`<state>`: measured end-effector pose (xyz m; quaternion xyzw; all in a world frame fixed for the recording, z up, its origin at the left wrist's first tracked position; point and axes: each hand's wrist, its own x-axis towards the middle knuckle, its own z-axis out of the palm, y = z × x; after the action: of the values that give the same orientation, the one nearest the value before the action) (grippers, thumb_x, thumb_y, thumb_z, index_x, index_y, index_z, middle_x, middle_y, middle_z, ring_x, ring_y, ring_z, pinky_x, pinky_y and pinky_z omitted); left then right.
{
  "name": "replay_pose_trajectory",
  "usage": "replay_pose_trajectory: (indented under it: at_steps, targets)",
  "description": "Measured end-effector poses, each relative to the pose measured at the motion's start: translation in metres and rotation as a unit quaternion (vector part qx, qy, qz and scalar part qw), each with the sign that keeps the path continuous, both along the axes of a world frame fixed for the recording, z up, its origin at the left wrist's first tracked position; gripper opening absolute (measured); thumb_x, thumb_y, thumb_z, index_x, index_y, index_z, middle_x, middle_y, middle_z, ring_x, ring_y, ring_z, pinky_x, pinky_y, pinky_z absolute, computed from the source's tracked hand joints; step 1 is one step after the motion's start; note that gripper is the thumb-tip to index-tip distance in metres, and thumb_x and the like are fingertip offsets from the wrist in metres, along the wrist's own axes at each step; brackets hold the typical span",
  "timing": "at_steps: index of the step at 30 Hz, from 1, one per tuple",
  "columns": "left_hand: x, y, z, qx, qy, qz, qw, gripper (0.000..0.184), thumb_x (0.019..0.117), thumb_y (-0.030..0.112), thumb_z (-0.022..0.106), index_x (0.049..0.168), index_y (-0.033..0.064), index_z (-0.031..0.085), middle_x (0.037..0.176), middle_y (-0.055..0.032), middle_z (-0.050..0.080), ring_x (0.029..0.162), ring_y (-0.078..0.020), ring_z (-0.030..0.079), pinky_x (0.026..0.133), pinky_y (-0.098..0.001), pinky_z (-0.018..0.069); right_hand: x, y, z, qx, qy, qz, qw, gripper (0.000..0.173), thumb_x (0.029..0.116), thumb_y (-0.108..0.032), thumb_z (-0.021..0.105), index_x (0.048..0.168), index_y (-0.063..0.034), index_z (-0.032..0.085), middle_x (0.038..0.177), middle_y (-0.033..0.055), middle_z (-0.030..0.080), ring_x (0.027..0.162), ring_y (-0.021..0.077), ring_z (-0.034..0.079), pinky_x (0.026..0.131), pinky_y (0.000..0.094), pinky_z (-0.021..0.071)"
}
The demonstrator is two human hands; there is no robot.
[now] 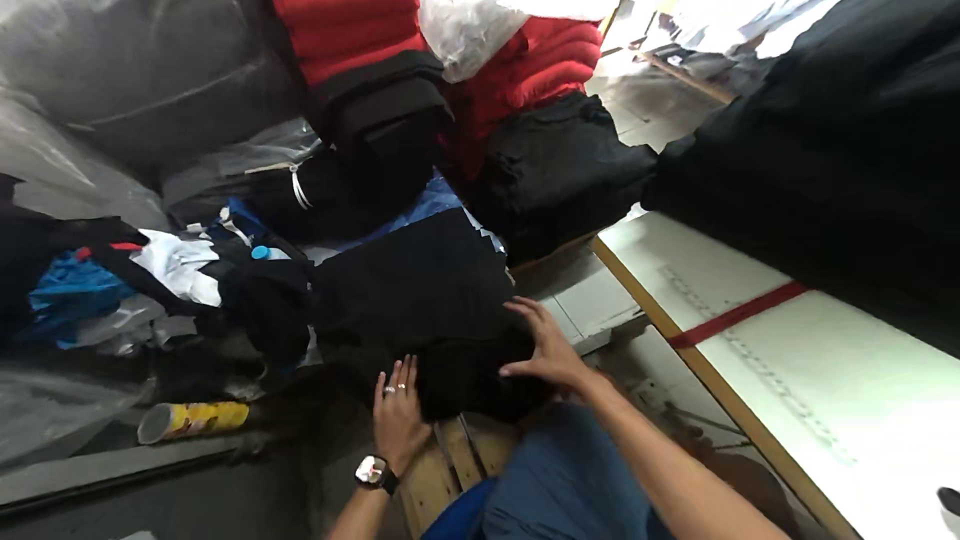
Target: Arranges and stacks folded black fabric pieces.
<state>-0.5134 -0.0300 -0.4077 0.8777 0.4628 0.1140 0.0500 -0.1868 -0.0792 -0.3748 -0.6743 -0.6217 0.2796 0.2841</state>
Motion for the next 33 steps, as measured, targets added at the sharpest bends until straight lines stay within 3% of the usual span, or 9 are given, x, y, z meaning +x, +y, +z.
replay_pose_trajectory:
  at_steps: [3,8,11,16,19,23,25,27,33]
  targets:
    - [0.013,0.051,0.079,-0.166,0.065,0.022,0.984,0.080,0.0717,0.040,0.085,0.143,0.0121,0.060,0.112,-0.0203,0.074,0.105,-0.0427,0.070,0.091,-0.0652,0.0525,0.021,-0.045,-0.024,-0.153,-0.044,0.038,0.986,0.150,0.0484,-0.075,0.089,0.164,-0.0071,0.023,0.171,0.0138,0.022,0.157,0.0321,0.022,0.125,0.0562,0.0242]
    - [0.044,0.161,0.104,-0.336,0.134,-0.008,0.932,0.067,0.0756,0.037,0.084,0.137,0.0204,0.065,0.122,-0.0188,0.070,0.116,-0.0425,0.064,0.095,-0.0702,0.0469,-0.023,-0.060,-0.040,-0.177,-0.194,-0.005,0.965,0.141,0.0477,-0.070,0.091,0.157,-0.0008,0.035,0.173,0.0082,0.015,0.160,0.0256,0.010,0.127,0.0575,0.0124]
    - [0.055,0.177,0.089,-0.334,0.138,-0.010,0.932,0.069,0.0728,0.037,0.086,0.137,0.0232,0.065,0.120,-0.0168,0.071,0.115,-0.0406,0.065,0.095,-0.0688,0.0486,-0.026,-0.054,-0.051,-0.158,-0.246,-0.014,0.956,0.116,0.0546,-0.048,0.094,0.150,-0.0015,0.047,0.170,0.0063,0.027,0.157,0.0263,0.023,0.124,0.0581,0.0203]
    - [0.018,0.087,0.075,-0.231,0.102,-0.022,0.967,0.099,0.0743,0.035,0.087,0.158,0.0128,0.039,0.145,-0.0167,0.058,0.132,-0.0372,0.056,0.113,-0.0604,0.0392,-0.009,-0.049,-0.060,-0.013,-0.274,0.029,0.961,0.061,0.0617,-0.015,0.087,0.119,-0.0031,0.070,0.142,0.0107,0.063,0.139,0.0351,0.052,0.117,0.0580,0.0361]
    - [-0.015,0.008,0.027,-0.091,-0.004,-0.001,0.996,0.105,0.0642,0.031,0.091,0.153,0.0021,0.044,0.148,-0.0178,0.056,0.140,-0.0346,0.051,0.118,-0.0616,0.0319,0.000,-0.042,-0.059,0.070,-0.294,0.077,0.950,0.045,0.0610,-0.014,0.088,0.102,-0.0051,0.074,0.121,0.0095,0.073,0.125,0.0351,0.062,0.111,0.0546,0.0446]
    - [-0.035,-0.047,-0.031,-0.021,-0.052,0.053,0.997,0.116,0.0649,0.069,0.076,0.155,0.0041,0.043,0.162,-0.0180,0.040,0.153,-0.0344,0.032,0.121,-0.0704,0.0128,0.007,-0.041,-0.064,0.090,-0.292,0.106,0.946,0.053,0.0676,-0.012,0.085,0.118,-0.0048,0.072,0.127,0.0104,0.071,0.125,0.0359,0.063,0.114,0.0568,0.0420]
    - [-0.038,-0.042,-0.043,-0.022,-0.082,0.067,0.994,0.107,0.0652,0.057,0.079,0.154,0.0076,0.046,0.163,-0.0197,0.036,0.154,-0.0393,0.029,0.119,-0.0721,0.0164,0.007,-0.041,-0.063,0.032,-0.274,0.103,0.956,0.066,0.0668,-0.020,0.088,0.128,-0.0078,0.068,0.139,0.0101,0.064,0.134,0.0362,0.055,0.118,0.0586,0.0362]
    - [-0.036,-0.025,-0.044,-0.028,-0.092,0.070,0.993,0.092,0.0691,0.029,0.079,0.154,0.0150,0.046,0.163,-0.0140,0.038,0.151,-0.0378,0.033,0.112,-0.0664,0.0371,0.007,-0.039,-0.063,0.004,-0.252,0.081,0.964,0.066,0.0673,-0.026,0.088,0.129,-0.0130,0.069,0.146,0.0059,0.059,0.138,0.0355,0.051,0.113,0.0585,0.0411]
    - [-0.023,0.014,-0.012,0.002,-0.063,0.074,0.995,0.066,0.0787,-0.011,0.068,0.140,0.0110,0.062,0.128,-0.0161,0.068,0.116,-0.0396,0.066,0.083,-0.0549,0.0595,-0.002,-0.042,-0.048,-0.043,-0.211,0.045,0.975,0.044,0.0753,-0.001,0.077,0.119,-0.0083,0.074,0.142,0.0049,0.064,0.136,0.0393,0.052,0.090,0.0544,0.0580]
